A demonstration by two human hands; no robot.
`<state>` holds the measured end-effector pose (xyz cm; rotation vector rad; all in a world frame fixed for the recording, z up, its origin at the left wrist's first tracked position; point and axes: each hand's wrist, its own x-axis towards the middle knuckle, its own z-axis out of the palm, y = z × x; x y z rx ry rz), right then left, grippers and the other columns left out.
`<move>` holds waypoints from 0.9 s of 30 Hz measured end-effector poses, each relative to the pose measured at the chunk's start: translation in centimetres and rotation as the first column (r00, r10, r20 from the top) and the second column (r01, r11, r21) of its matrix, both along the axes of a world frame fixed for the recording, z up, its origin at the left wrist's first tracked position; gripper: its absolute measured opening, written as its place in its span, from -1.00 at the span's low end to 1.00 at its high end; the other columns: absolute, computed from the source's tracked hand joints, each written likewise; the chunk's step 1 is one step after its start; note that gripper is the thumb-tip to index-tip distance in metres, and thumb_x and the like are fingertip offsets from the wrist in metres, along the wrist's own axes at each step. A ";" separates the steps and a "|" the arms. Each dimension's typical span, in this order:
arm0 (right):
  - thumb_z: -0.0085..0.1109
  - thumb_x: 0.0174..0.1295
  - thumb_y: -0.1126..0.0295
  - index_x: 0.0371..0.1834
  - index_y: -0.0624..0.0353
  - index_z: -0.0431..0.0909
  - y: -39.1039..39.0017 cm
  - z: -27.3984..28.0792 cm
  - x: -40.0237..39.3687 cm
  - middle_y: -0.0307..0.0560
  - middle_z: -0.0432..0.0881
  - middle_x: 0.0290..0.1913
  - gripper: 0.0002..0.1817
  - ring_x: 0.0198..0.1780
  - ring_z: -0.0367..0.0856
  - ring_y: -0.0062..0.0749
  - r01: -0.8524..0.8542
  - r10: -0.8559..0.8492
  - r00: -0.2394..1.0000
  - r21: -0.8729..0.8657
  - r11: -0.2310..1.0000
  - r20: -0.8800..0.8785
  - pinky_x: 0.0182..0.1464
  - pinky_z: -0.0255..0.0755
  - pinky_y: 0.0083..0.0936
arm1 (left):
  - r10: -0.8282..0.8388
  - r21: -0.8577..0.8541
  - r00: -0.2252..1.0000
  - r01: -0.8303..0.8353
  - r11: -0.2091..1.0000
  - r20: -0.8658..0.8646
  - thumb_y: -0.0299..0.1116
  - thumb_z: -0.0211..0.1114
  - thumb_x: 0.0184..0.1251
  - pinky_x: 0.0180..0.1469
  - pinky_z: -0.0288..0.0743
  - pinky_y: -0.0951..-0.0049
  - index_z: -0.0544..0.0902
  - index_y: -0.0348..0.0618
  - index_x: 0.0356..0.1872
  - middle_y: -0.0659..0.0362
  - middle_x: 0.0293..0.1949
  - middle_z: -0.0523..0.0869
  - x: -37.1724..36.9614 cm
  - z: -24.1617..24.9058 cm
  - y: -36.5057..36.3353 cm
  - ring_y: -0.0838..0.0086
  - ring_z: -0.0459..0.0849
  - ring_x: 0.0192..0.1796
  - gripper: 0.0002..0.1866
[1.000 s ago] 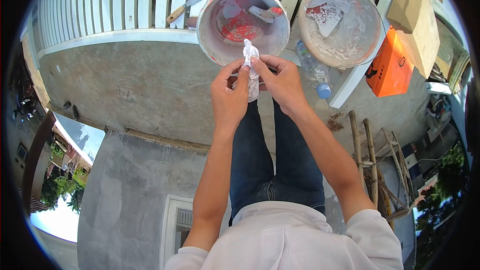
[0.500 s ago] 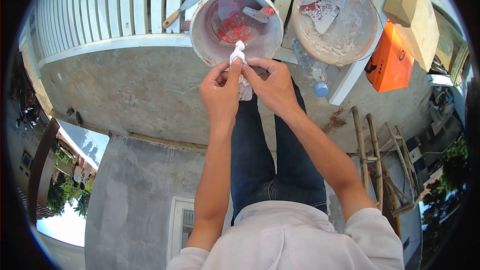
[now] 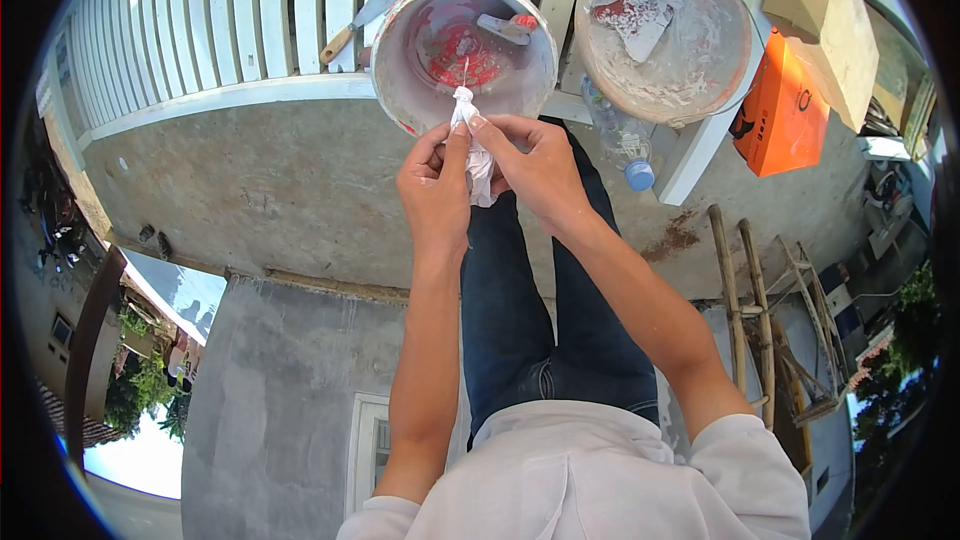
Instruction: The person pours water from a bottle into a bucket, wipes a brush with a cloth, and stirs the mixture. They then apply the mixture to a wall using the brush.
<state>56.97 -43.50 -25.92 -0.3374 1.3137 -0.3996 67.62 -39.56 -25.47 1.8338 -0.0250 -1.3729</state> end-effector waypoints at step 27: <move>0.29 0.36 0.32 -0.04 0.37 0.71 0.5 -0.3 0.5 -0.19 0.69 -0.28 -0.71 -0.28 0.59 -0.69 -0.060 0.040 0.990 -0.140 0.988 -0.137 -0.26 0.46 -0.64 | 0.068 0.003 0.998 -0.068 0.998 0.013 -0.38 0.35 0.45 -0.39 0.39 0.64 0.68 -0.39 -0.02 0.27 -0.43 0.70 -0.4 0.4 -1.3 0.74 0.58 -0.43 -0.75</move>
